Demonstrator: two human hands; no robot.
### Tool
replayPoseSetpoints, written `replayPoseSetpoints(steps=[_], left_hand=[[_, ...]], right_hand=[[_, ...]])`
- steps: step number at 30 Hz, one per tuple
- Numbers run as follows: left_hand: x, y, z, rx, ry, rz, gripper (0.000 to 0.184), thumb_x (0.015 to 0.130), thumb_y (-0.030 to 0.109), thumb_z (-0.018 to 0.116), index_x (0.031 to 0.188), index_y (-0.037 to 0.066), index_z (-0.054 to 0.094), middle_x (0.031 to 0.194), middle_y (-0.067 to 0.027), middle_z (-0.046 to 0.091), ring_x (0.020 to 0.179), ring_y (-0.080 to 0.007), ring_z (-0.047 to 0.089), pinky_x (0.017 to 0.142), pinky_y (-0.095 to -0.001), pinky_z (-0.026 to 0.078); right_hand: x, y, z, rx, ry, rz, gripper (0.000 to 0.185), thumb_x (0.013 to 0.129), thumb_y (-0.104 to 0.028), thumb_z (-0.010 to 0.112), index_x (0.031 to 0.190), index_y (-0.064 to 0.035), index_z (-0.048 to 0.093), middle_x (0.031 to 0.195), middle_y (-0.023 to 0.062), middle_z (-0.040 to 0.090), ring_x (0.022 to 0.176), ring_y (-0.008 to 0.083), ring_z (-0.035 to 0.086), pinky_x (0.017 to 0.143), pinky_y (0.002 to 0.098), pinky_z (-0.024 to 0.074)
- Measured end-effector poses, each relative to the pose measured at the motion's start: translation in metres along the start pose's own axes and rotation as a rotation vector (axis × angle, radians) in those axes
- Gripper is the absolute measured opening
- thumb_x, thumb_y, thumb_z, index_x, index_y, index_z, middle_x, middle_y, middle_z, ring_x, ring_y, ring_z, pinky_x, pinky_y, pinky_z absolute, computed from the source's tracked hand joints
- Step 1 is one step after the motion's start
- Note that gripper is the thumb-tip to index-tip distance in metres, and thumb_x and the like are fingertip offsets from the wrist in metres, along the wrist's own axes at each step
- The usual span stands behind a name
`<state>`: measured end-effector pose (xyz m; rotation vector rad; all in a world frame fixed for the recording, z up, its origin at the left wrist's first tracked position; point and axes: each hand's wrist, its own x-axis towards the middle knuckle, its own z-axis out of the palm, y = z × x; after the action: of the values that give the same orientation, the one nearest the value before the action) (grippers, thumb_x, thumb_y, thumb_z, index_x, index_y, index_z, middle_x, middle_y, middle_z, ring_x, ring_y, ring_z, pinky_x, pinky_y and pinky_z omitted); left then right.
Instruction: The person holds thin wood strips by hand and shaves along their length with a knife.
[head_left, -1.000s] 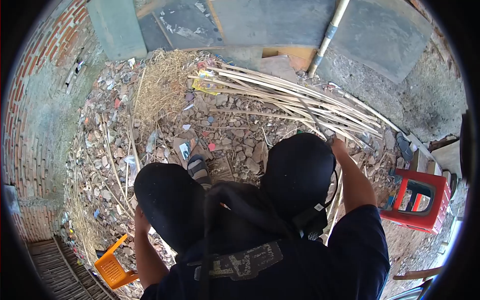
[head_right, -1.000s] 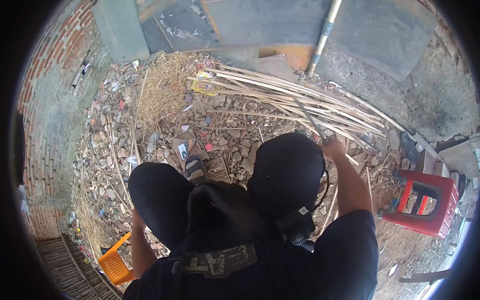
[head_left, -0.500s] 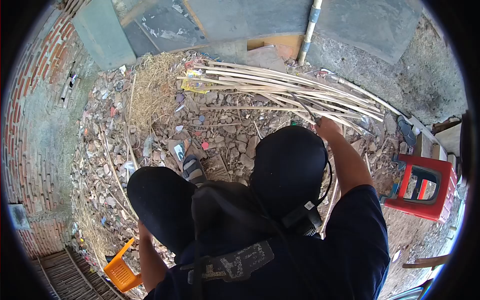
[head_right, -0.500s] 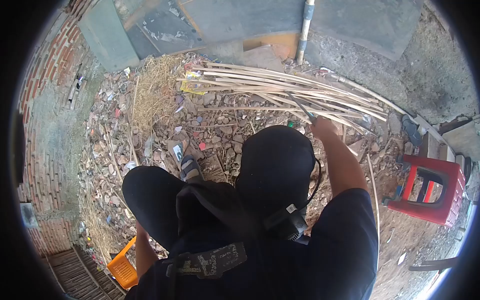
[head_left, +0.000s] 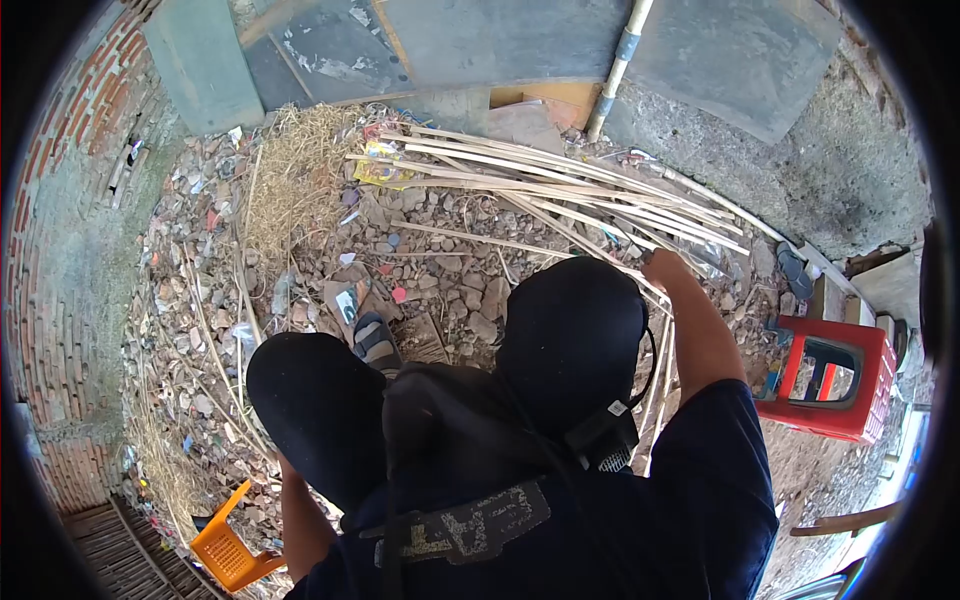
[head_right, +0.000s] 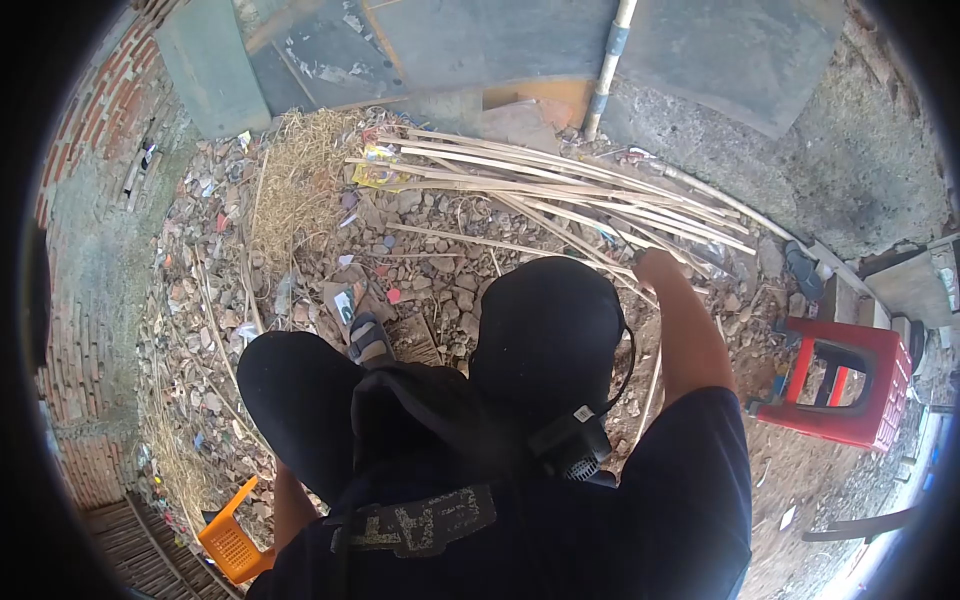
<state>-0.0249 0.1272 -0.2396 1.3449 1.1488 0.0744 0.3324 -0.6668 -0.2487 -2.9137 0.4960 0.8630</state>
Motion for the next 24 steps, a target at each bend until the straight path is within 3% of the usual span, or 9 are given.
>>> replayPoseSetpoints(steps=[5,12,16,19,22,24], left_hand=[[0.001,-0.005,0.0,0.027,-0.016,0.052,0.038,0.106,0.027,0.053,0.134,0.003,0.06,0.115,-0.0067,0.07,0.102,-0.0194,0.069,0.084,-0.0329,0.056],[0.001,-0.012,0.002,0.074,-0.033,0.122,0.038,0.106,0.028,0.054,0.134,0.003,0.06,0.114,-0.0064,0.07,0.101,-0.0194,0.069,0.084,-0.0328,0.056],[-0.004,-0.018,-0.003,0.136,-0.048,0.208,0.037,0.106,0.028,0.054,0.133,0.003,0.06,0.114,-0.0062,0.071,0.101,-0.0194,0.069,0.084,-0.0328,0.056],[-0.003,-0.024,-0.011,0.236,-0.058,0.308,0.037,0.106,0.029,0.054,0.132,0.003,0.061,0.114,-0.0059,0.071,0.1,-0.0192,0.069,0.084,-0.0327,0.056],[-0.008,-0.025,-0.007,0.044,-0.028,0.202,0.037,0.107,0.031,0.054,0.132,0.005,0.062,0.112,-0.0059,0.072,0.098,-0.0189,0.069,0.085,-0.033,0.055],[-0.004,-0.026,-0.01,0.085,-0.013,0.176,0.041,0.107,0.035,0.053,0.134,0.005,0.062,0.115,-0.0071,0.071,0.1,-0.0187,0.068,0.087,-0.0331,0.054]], right_hand=[[-0.006,0.018,0.002,-0.262,-0.076,-0.312,0.045,0.091,-0.041,0.058,0.12,-0.0099,0.072,0.11,0.0232,0.072,0.106,0.0421,0.068,0.094,0.0507,0.0548],[0.001,0.022,0.032,-0.109,0.002,-0.177,0.044,0.093,-0.039,0.054,0.12,-0.0096,0.072,0.114,0.0254,0.071,0.109,0.0417,0.069,0.096,0.0487,0.0556],[0.033,0.028,0.038,-0.318,-0.164,-0.284,0.041,0.091,-0.03,0.06,0.12,-0.0046,0.071,0.099,0.0244,0.074,0.089,0.0414,0.074,0.08,0.0479,0.0608],[-0.009,0.014,-0.008,-0.225,-0.256,-0.213,0.034,0.09,-0.024,0.065,0.113,-0.0015,0.072,0.087,0.0204,0.073,0.072,0.0327,0.074,0.065,0.0447,0.061],[-0.045,0.013,-0.026,-0.15,-0.36,-0.154,0.027,0.087,-0.02,0.066,0.102,-0.0004,0.076,0.085,0.0176,0.075,0.072,0.0305,0.075,0.065,0.0416,0.0596],[-0.069,0.012,-0.053,-0.116,-0.389,-0.05,0.027,0.089,-0.022,0.067,0.105,-0.0019,0.075,0.084,0.0163,0.074,0.068,0.0278,0.074,0.061,0.0393,0.0588]])
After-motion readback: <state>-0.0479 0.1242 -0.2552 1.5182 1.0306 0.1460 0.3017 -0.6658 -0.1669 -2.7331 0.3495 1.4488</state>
